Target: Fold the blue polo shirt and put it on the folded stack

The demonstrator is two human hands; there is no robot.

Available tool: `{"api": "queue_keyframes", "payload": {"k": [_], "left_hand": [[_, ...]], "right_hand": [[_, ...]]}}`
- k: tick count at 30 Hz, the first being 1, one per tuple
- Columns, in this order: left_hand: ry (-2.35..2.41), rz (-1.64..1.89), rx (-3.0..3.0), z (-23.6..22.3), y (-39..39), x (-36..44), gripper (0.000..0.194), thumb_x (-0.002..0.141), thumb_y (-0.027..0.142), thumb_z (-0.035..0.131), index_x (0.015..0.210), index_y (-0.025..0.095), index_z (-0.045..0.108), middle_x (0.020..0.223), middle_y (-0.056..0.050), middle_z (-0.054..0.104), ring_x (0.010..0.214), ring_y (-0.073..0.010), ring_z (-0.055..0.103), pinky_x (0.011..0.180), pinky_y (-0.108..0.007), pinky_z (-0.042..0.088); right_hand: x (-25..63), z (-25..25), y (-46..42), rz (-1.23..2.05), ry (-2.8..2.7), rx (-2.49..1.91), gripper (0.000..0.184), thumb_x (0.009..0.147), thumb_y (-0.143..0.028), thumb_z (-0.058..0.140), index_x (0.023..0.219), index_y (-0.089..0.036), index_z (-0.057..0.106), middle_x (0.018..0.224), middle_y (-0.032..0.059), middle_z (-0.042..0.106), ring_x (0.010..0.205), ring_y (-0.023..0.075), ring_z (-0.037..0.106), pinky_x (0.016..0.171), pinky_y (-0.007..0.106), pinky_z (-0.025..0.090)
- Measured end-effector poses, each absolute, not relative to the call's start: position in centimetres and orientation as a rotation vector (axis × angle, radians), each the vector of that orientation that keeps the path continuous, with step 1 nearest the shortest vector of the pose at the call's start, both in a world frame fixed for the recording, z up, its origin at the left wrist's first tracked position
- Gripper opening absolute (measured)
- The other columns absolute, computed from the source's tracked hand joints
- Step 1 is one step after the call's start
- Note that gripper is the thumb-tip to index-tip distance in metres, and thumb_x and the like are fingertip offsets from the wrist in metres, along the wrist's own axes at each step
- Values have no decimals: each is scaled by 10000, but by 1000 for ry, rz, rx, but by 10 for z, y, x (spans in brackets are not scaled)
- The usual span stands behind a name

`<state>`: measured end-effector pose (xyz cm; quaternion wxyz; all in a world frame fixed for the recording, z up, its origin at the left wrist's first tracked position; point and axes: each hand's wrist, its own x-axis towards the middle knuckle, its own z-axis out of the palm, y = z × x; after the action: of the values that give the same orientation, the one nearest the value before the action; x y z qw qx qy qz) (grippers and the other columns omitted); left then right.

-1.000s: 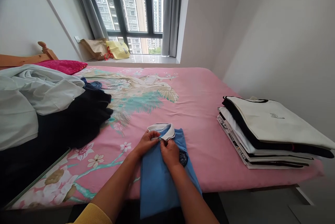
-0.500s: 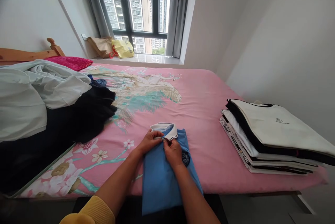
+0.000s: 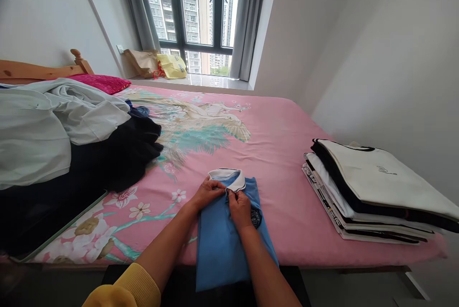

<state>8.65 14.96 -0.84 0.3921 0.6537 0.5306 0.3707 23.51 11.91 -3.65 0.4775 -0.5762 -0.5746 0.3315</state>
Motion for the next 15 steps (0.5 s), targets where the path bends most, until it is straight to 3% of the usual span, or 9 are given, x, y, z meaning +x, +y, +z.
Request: {"api": "queue_keyframes", "payload": {"k": [9,15], "left_hand": [[1291,881,1683,-17,155,84,142,704,315,621,738,253,744,788,39,738,813,-163,660,1152,-452,-13],[1265,845,1710,-18,156,83,180,724,342,597,773,253,745,804,33,746,810,-169,662,1145,-454,-59]], "right_hand": [[230,-51,128,845,-1354,-1411,298,760,-437,571,861,-168,653,816,59,695,734,190,626,698,285,459],[231,-48,125,768,-1433,-1461,290,782,-437,535,858,-176,639,801,57,690,723,188,625,685,283,453]]}}
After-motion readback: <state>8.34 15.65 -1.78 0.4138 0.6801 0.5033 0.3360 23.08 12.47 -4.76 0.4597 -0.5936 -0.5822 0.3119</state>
